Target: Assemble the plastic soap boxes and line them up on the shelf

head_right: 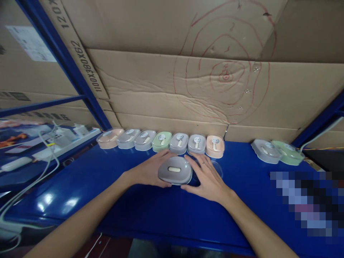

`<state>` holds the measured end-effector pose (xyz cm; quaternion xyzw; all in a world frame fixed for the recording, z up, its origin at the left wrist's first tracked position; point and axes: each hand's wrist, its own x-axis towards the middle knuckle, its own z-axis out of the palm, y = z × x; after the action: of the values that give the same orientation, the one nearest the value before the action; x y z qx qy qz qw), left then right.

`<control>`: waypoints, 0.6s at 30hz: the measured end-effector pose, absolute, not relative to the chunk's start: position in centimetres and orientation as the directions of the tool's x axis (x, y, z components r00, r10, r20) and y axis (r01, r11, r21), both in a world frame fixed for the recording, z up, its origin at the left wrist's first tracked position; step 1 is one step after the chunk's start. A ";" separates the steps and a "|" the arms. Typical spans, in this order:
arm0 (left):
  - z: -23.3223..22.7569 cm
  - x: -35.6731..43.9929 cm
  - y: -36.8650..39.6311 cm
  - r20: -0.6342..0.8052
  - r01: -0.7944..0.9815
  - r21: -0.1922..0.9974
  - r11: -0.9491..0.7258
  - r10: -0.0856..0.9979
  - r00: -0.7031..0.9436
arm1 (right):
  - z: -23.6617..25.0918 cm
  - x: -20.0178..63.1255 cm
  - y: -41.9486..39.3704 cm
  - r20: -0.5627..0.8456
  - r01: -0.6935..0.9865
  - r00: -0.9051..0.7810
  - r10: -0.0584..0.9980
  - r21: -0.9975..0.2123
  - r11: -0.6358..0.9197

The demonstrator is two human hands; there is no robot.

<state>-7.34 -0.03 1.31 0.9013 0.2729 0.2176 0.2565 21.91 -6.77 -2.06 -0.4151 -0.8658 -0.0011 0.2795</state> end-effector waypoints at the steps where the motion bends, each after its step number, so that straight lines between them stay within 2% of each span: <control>1: 1.5 -7.1 -0.3 0.245 0.377 0.573 -0.728 0.591 0.768 | -2.1 21.9 -6.8 0.477 0.715 -0.510 0.716 -0.227 0.661; 8: 1.4 -6.7 -0.8 0.278 0.355 0.568 -0.742 0.579 0.766 | -2.6 22.1 -6.7 0.369 0.697 -0.557 0.744 -0.280 0.660; 14: 0.2 -6.0 -0.5 0.268 0.336 0.539 -0.772 0.535 0.801 | -2.6 21.9 -6.6 0.363 0.711 -0.528 0.768 -0.306 0.634; 18: -0.6 -5.8 -0.7 0.245 0.358 0.547 -0.757 0.554 0.796 | -2.4 21.8 -6.7 0.363 0.714 -0.500 0.786 -0.341 0.612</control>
<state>-5.75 -0.67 -0.62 0.9156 0.2490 0.2004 0.2441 21.76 -6.70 -2.42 -0.4345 -0.8629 0.0730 0.2474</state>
